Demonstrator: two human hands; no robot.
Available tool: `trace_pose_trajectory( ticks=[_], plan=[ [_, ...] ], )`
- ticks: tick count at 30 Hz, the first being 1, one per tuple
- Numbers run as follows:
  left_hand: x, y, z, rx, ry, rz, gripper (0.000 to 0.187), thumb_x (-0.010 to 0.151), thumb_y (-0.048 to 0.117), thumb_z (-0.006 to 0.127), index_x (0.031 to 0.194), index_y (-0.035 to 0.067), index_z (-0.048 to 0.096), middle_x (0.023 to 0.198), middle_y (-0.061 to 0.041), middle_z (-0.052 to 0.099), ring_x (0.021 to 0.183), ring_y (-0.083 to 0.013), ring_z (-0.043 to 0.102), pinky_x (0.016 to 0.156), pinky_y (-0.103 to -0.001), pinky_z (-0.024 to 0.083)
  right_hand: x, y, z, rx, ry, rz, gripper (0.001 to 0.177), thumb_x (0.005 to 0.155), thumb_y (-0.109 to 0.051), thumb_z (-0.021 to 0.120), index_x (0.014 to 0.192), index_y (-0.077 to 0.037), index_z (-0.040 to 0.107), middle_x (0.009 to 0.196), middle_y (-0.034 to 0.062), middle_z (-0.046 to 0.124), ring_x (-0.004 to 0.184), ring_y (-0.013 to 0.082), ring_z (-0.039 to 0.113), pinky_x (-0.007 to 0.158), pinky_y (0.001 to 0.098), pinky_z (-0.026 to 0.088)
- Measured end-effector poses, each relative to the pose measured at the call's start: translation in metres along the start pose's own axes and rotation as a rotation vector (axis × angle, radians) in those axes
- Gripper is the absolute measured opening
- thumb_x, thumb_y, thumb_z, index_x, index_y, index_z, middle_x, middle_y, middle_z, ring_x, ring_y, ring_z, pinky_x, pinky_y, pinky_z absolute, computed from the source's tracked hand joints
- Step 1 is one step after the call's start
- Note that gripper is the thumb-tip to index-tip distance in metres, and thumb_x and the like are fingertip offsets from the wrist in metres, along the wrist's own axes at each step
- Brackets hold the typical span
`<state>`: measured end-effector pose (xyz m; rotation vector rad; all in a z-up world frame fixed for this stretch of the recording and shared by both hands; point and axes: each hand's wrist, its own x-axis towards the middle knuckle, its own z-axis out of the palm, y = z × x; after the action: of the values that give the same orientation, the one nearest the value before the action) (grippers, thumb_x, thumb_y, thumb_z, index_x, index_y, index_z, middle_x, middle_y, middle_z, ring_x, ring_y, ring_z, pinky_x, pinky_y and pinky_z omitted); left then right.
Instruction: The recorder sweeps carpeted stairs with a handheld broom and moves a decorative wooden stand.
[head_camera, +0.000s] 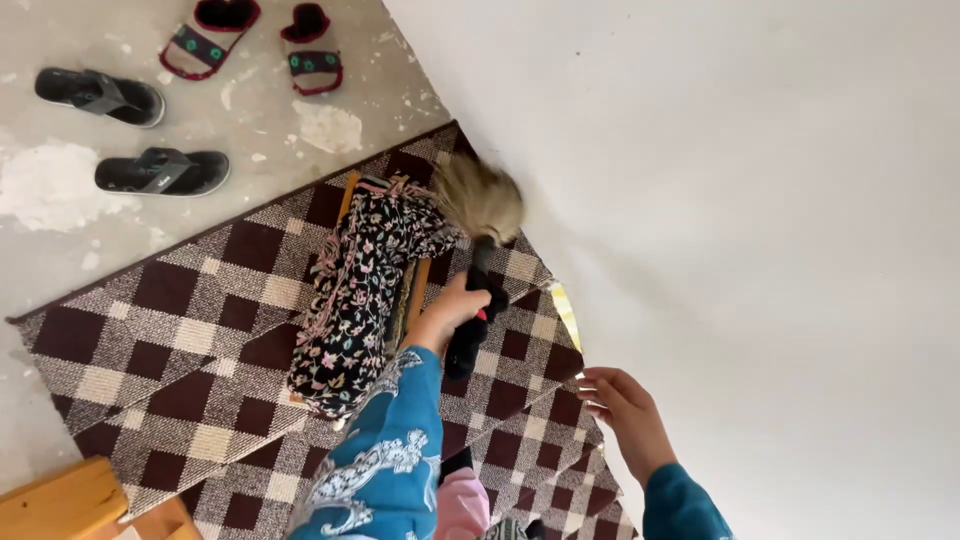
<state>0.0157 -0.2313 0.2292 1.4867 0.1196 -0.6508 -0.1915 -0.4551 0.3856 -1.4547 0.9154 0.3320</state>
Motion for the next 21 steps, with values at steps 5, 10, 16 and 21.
trace_pose_trajectory(
  ticks=[5,10,16,21],
  plan=[
    [-0.049,0.017,-0.015,-0.015,-0.380,-0.255,0.051,0.085,0.016,0.066,0.131,-0.005,0.059,0.092,-0.016,0.065,0.069,-0.0167,0.063,0.057,-0.031,0.054,-0.028,-0.025,0.013,-0.011,-0.047,0.033,0.029,0.103,-0.020,0.046,0.117,-0.006,0.067,0.113,0.0087,0.075,0.107,0.0190,0.069,0.097,0.0365,0.055],
    [-0.092,0.036,-0.019,0.084,-0.260,-0.331,0.060,0.079,0.013,0.062,0.138,0.012,0.055,0.092,-0.013,0.068,0.066,-0.0174,0.062,0.056,-0.032,0.053,-0.040,-0.014,-0.013,0.080,-0.018,-0.044,0.028,0.103,-0.017,0.046,0.118,-0.004,0.067,0.112,0.0099,0.073,0.104,0.0197,0.068,0.094,0.0359,0.055],
    [-0.090,-0.029,0.023,0.394,-0.193,-0.289,0.054,0.080,0.014,0.066,0.132,0.003,0.055,0.091,-0.012,0.070,0.073,-0.0194,0.068,0.068,-0.034,0.054,-0.044,0.010,-0.026,0.210,0.019,-0.011,0.029,0.105,-0.016,0.046,0.119,-0.002,0.066,0.107,0.0116,0.071,0.099,0.0206,0.066,0.088,0.0364,0.055],
    [-0.125,-0.001,0.005,0.357,-0.553,-0.270,0.042,0.085,0.026,0.069,0.115,-0.003,0.073,0.083,-0.009,0.071,0.070,-0.0163,0.067,0.064,-0.031,0.053,-0.049,0.015,-0.037,0.250,-0.041,-0.014,0.027,0.104,-0.014,0.047,0.119,-0.001,0.065,0.107,0.0105,0.071,0.099,0.0197,0.066,0.089,0.0364,0.053]
  ],
)
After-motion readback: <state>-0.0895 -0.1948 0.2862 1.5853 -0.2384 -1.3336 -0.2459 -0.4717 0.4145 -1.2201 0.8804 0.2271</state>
